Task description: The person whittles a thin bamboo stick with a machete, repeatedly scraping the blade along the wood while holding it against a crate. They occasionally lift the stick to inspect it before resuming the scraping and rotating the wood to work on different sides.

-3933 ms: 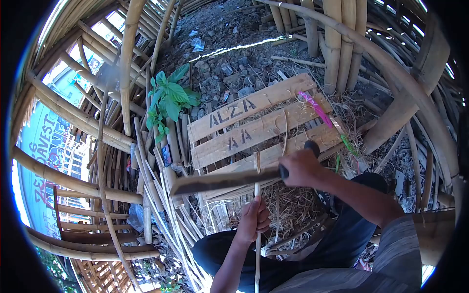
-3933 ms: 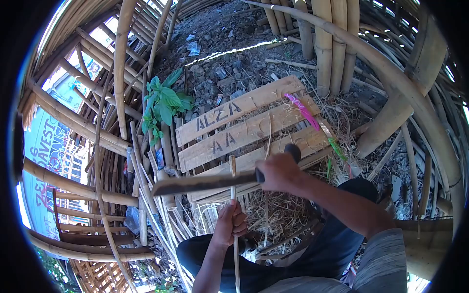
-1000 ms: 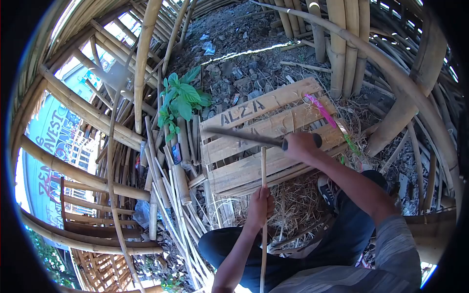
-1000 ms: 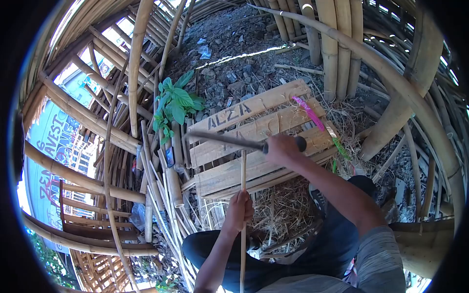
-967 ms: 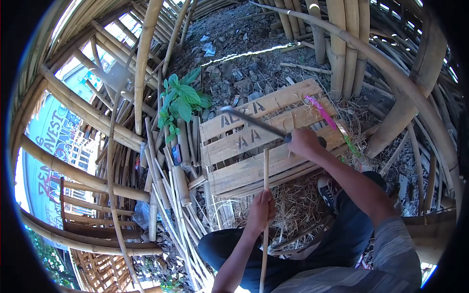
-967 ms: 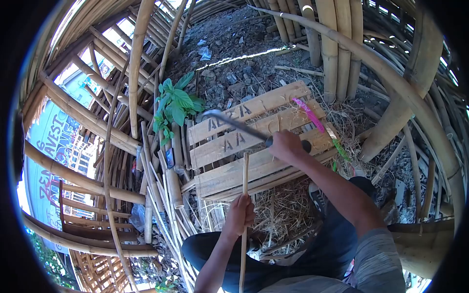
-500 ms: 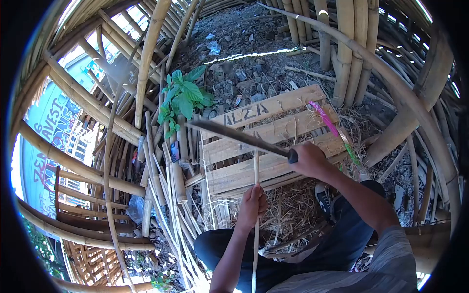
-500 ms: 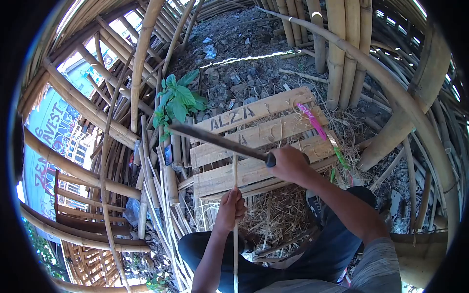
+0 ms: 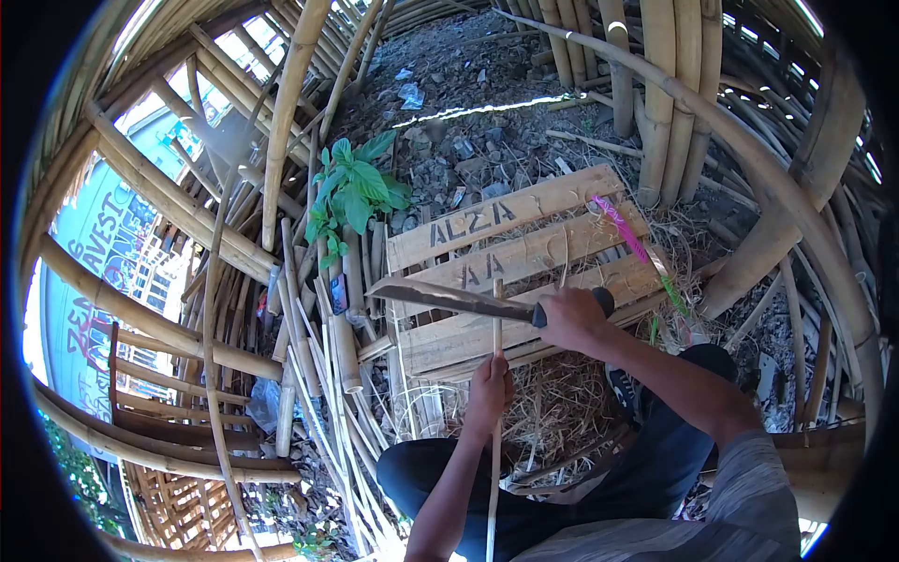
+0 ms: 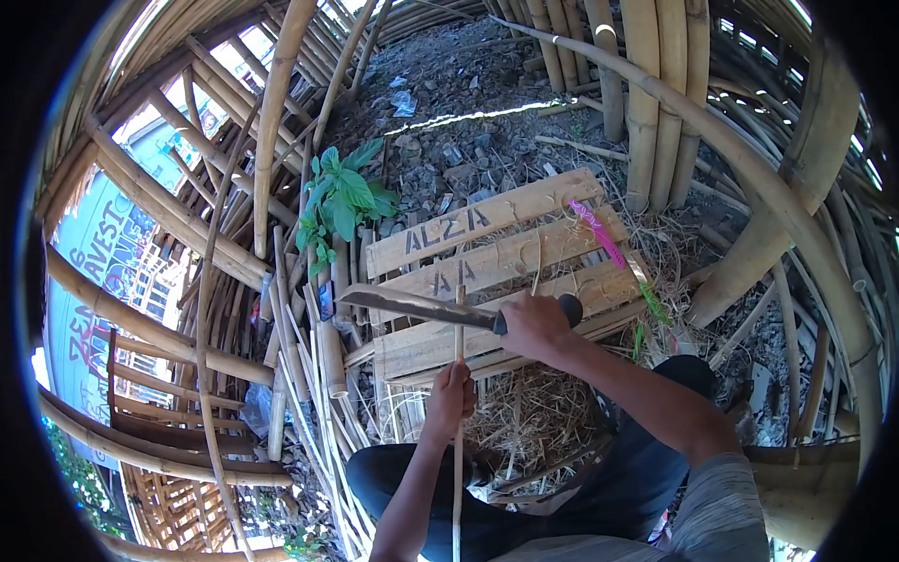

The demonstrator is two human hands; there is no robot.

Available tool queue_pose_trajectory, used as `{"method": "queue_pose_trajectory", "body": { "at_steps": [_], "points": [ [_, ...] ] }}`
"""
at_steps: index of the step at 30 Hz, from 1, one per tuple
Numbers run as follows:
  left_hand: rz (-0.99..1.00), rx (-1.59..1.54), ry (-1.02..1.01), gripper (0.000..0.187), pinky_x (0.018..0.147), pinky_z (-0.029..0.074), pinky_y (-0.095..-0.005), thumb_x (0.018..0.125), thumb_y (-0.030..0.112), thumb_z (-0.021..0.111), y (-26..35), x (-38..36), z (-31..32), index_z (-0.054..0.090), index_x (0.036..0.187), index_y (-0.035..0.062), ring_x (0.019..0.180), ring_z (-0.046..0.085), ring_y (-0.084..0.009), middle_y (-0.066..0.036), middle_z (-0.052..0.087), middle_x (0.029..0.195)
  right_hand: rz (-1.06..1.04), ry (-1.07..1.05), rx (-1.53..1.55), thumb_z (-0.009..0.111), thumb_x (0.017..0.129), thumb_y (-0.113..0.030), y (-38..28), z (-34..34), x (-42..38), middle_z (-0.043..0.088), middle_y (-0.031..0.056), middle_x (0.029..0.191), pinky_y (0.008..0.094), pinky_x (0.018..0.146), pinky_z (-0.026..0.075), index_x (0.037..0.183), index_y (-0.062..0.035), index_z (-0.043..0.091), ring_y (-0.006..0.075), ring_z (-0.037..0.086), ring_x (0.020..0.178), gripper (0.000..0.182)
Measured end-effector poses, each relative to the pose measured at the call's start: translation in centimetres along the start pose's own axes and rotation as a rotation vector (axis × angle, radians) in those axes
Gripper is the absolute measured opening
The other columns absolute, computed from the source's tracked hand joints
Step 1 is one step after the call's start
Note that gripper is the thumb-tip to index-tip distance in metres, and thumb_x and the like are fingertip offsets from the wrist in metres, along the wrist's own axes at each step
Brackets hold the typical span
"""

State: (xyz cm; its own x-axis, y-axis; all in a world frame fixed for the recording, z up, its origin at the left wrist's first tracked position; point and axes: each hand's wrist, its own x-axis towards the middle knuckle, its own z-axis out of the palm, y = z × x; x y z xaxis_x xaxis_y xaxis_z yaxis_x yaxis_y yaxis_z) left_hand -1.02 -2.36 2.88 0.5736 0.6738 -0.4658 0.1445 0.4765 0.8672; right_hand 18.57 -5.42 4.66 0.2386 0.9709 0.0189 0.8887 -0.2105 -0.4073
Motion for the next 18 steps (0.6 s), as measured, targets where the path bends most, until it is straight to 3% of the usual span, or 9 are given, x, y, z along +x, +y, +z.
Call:
{"method": "queue_pose_trajectory", "body": {
  "at_steps": [1, 4, 5, 7, 8, 13, 15, 18],
  "points": [
    [0.0, -0.001, 0.001, 0.03, 0.034, 0.017, -0.0217, 0.099, 0.03, 0.035, -0.5, -0.1, 0.2, 0.039, 0.075, 0.0134, 0.039, 0.026, -0.0036, 0.006, 0.028, 0.052, 0.008, -0.052, 0.003, 0.065, 0.064, -0.021, -0.4, 0.1, -0.6, 0.064, 0.0177, 0.073, 0.0422, 0.067, 0.052, 0.078, -0.0047, 0.065, 0.0325, 0.065, 0.071, 0.021],
    [0.204, 0.468, 0.147, 0.03, 0.035, 0.024, -0.023, 0.099, 0.028, 0.036, -1.8, 0.0, 0.3, 0.04, 0.075, 0.0109, 0.039, 0.03, -0.0053, 0.005, 0.032, 0.052, -0.058, -0.021, -0.047, 0.065, 0.066, -0.022, 2.3, 0.7, 1.5, 0.065, 0.0173, 0.074, 0.0421, 0.066, 0.052, 0.078, -0.0053, 0.064, 0.0316, 0.065, 0.069, 0.02],
    [0.193, 0.477, 0.148, 0.03, 0.035, 0.024, -0.023, 0.099, 0.028, 0.036, -1.2, 0.0, 0.2, 0.04, 0.075, 0.0109, 0.039, 0.03, -0.0053, 0.005, 0.032, 0.052, -0.059, 0.02, -0.072, 0.064, 0.067, -0.023, 2.9, 0.8, 2.1, 0.065, 0.0172, 0.074, 0.0422, 0.065, 0.052, 0.078, -0.005, 0.064, 0.0314, 0.065, 0.069, 0.021],
    [0.017, 0.034, -0.015, 0.029, 0.034, 0.02, -0.022, 0.098, 0.031, 0.037, 0.8, 1.0, 0.2, 0.039, 0.076, 0.0134, 0.039, 0.027, -0.0035, 0.006, 0.03, 0.054, -0.02, -0.007, -0.058, 0.064, 0.068, -0.023, 1.4, -0.2, 1.6, 0.065, 0.0163, 0.074, 0.0417, 0.064, 0.052, 0.077, -0.0052, 0.064, 0.031, 0.065, 0.069, 0.02],
    [-0.024, -0.028, -0.019, 0.029, 0.034, 0.02, -0.0222, 0.098, 0.032, 0.038, 0.7, 1.1, -0.1, 0.038, 0.076, 0.0134, 0.039, 0.026, -0.0036, 0.006, 0.029, 0.053, 0.003, -0.014, -0.041, 0.064, 0.068, -0.023, 0.5, -0.2, 1.1, 0.065, 0.0159, 0.074, 0.0413, 0.064, 0.052, 0.077, -0.0051, 0.064, 0.0308, 0.065, 0.069, 0.02],
    [0.053, 0.111, 0.07, 0.03, 0.035, 0.017, -0.0221, 0.098, 0.031, 0.037, -1.4, -0.7, 1.0, 0.037, 0.075, 0.0132, 0.04, 0.024, -0.0039, 0.007, 0.028, 0.054, -0.042, 0.034, -0.037, 0.062, 0.07, -0.02, 2.0, -0.1, 1.7, 0.064, 0.0172, 0.07, 0.0413, 0.064, 0.052, 0.076, -0.003, 0.065, 0.0297, 0.065, 0.065, 0.018],
    [0.058, 0.181, 0.057, 0.03, 0.035, 0.017, -0.0222, 0.099, 0.031, 0.037, -2.2, -1.6, 1.2, 0.037, 0.075, 0.0131, 0.04, 0.023, -0.004, 0.006, 0.028, 0.054, 0.377, 0.178, 0.166, 0.064, 0.07, -0.021, 5.7, -0.8, 4.4, 0.062, 0.0157, 0.064, 0.0403, 0.059, 0.05, 0.07, -0.0018, 0.064, 0.0283, 0.064, 0.061, 0.019],
    [-0.031, 0.071, -0.06, 0.029, 0.037, 0.018, -0.0232, 0.099, 0.03, 0.037, -1.2, -1.8, 0.9, 0.037, 0.075, 0.0133, 0.04, 0.023, -0.0045, 0.006, 0.027, 0.053, 0.472, 0.333, 0.385, 0.065, 0.068, -0.021, 9.9, -2.4, 4.7, 0.06, 0.0148, 0.059, 0.0389, 0.055, 0.046, 0.065, -0.0006, 0.062, 0.0268, 0.062, 0.057, 0.021]
  ]
}}
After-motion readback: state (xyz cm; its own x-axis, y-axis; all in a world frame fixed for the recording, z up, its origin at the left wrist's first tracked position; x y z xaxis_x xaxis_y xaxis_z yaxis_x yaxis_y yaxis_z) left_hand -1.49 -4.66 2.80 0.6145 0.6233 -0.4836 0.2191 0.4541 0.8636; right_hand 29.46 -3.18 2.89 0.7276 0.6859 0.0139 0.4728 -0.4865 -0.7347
